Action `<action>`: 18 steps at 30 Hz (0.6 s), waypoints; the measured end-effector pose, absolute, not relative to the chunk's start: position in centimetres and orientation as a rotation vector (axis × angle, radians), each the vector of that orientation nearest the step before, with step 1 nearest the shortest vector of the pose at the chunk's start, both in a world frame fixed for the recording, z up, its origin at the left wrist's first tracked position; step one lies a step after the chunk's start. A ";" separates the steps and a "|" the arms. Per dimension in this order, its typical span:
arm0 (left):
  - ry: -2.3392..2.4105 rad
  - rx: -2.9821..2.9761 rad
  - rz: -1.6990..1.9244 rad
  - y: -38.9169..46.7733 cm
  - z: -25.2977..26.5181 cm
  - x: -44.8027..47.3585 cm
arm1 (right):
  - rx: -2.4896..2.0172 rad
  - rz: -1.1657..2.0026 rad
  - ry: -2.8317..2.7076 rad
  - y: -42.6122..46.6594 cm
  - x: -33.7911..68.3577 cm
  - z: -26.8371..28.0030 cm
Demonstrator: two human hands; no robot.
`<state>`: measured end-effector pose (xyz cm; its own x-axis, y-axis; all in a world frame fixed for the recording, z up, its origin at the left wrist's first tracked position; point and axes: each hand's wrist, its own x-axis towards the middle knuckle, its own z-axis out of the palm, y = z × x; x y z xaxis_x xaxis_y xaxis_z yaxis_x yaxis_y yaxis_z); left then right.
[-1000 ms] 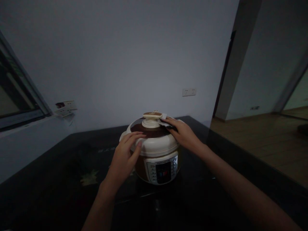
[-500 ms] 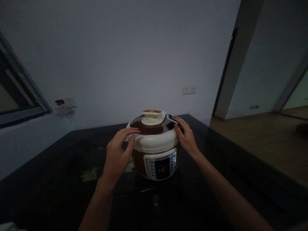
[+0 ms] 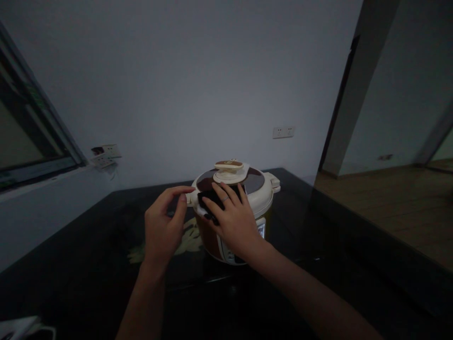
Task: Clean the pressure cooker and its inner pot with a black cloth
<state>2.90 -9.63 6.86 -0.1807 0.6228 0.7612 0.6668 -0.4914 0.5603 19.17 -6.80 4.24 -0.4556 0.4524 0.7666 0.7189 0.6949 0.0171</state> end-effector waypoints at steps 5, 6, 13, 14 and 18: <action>-1.468 -2.216 -1.780 -9.4 6.3 4.4 | -0.861 -0.446 -2.248 -6.1 18.7 5.2; -1.450 -2.297 -1.747 -9.2 6.1 4.8 | -0.839 -0.438 -2.269 -6.1 19.1 5.2; -1.428 -2.546 -1.274 -8.3 4.5 5.6 | -0.646 -0.139 -2.187 -5.5 25.8 4.0; -1.415 -2.552 -1.173 -8.1 4.4 5.5 | -0.661 -0.084 -2.098 -5.3 26.7 4.0; -1.370 -2.499 -0.929 -7.5 4.3 5.0 | -0.730 0.072 -1.779 -4.2 28.9 4.8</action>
<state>4.97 -7.50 4.31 0.3932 0.7136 0.5799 0.8025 -0.5741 0.1623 28.93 -4.24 4.79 -0.1526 0.5074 0.8481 0.4374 0.8042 -0.4025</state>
